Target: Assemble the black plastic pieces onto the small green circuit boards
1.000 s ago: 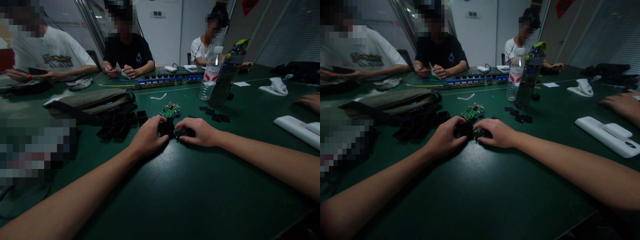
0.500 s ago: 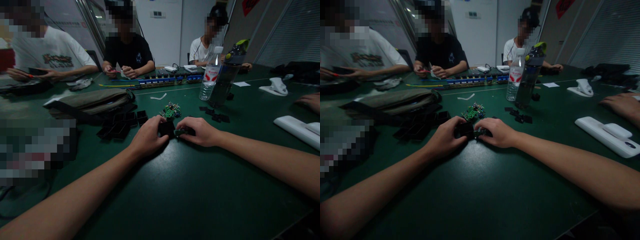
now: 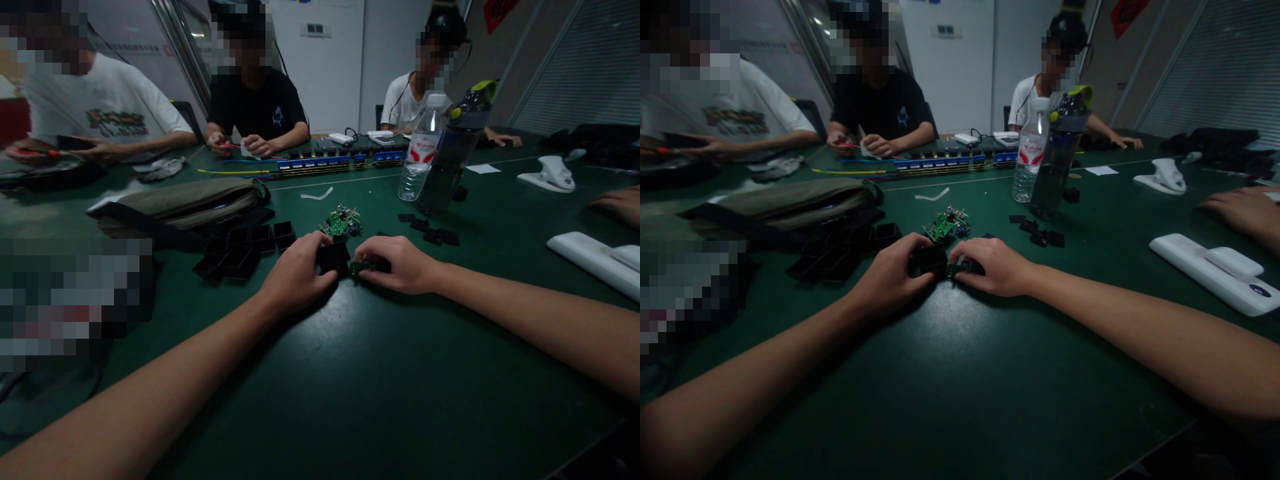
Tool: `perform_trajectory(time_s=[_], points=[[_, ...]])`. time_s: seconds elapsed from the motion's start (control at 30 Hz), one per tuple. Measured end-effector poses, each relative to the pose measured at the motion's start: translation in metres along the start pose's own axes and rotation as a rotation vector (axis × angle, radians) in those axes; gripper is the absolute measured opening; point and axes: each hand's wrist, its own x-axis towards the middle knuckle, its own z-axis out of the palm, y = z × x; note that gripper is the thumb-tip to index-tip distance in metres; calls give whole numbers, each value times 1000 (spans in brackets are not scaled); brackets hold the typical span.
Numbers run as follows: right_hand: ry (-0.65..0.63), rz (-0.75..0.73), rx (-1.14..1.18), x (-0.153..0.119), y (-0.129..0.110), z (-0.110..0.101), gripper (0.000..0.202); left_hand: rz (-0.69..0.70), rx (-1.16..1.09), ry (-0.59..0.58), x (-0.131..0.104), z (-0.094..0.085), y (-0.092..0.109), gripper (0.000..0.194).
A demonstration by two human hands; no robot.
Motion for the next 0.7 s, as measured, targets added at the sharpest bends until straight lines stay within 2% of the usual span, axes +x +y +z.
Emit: perform_trajectory(time_s=[0.27,0.7], points=[[-10,53,-10,0,2,0,26,-13,0,0,0,0,2,34],[-46,29,-36,1,1,0,29,-3,1,-4,0,0,1,35]])
